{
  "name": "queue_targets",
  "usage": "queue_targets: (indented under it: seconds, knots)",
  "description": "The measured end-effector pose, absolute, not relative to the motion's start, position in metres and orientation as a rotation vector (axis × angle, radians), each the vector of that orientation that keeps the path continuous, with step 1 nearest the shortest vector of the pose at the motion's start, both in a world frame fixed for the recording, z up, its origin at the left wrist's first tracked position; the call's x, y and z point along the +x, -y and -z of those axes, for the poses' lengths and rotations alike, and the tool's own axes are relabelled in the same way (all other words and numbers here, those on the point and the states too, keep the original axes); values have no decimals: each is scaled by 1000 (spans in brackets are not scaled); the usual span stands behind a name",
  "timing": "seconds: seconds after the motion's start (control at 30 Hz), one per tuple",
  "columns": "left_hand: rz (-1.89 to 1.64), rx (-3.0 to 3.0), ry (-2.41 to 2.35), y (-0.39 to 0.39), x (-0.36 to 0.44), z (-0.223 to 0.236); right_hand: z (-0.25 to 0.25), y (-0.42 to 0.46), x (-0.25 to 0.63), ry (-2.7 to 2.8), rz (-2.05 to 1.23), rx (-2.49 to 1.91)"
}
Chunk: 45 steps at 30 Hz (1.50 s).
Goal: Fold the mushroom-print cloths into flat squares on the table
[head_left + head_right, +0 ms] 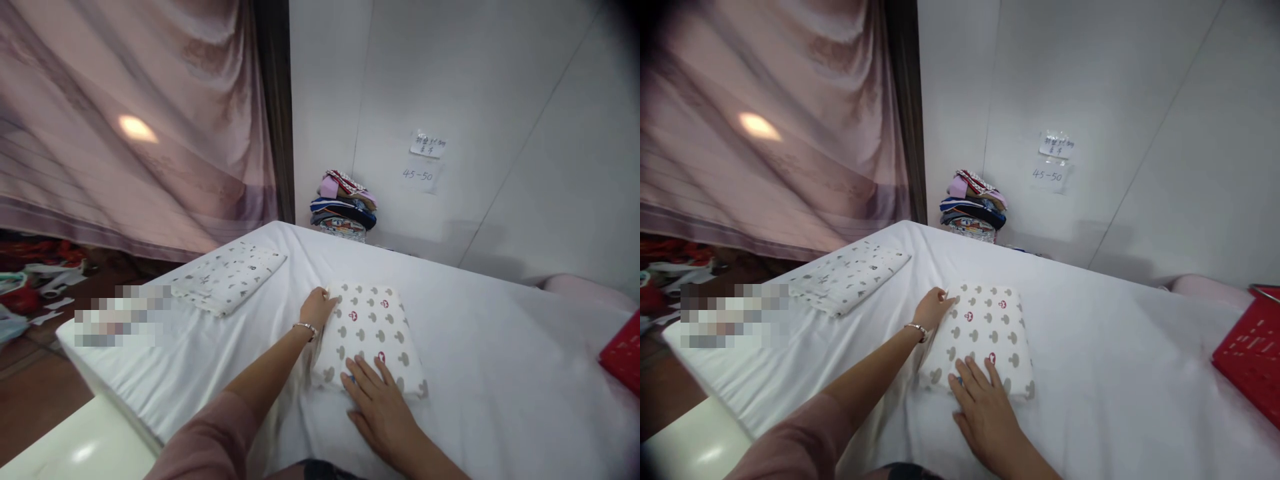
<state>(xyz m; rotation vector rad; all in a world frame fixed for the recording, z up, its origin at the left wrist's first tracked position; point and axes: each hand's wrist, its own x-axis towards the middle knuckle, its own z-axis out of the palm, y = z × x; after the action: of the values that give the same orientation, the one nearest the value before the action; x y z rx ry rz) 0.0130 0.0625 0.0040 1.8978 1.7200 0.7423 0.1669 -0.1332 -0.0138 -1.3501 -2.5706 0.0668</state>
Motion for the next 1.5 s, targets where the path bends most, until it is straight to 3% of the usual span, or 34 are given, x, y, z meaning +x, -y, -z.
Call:
queue_targets:
  seconds: [0.1,0.33,0.53,0.7,0.83,1.17,1.37,1.5]
  knots:
    - [-893,2208,-1550,-53,22,-11,14,133,166,2569,-61,-1348]
    - [-354,2466,-1586,-45,34,9,11,136,163,2549,-191,-1418]
    - [-402,2481,-1593,-49,30,18,-22,130,178,2427,-467,-1417]
    - [-457,2479,-1546,-51,28,21,-31,93,203,2162,-246,-1772]
    - [-489,2459,-1566,-51,25,24,-8,77,210,2166,-310,-2040]
    - [-342,2573,-1679,-46,37,-7,3,79,208,2165,-301,-2061]
    - [-304,2699,-1556,-28,36,14,-10,64,218,2159,-525,-2002]
    - [-298,2679,-1578,-27,33,20,-32,31,224,2023,-394,-2011]
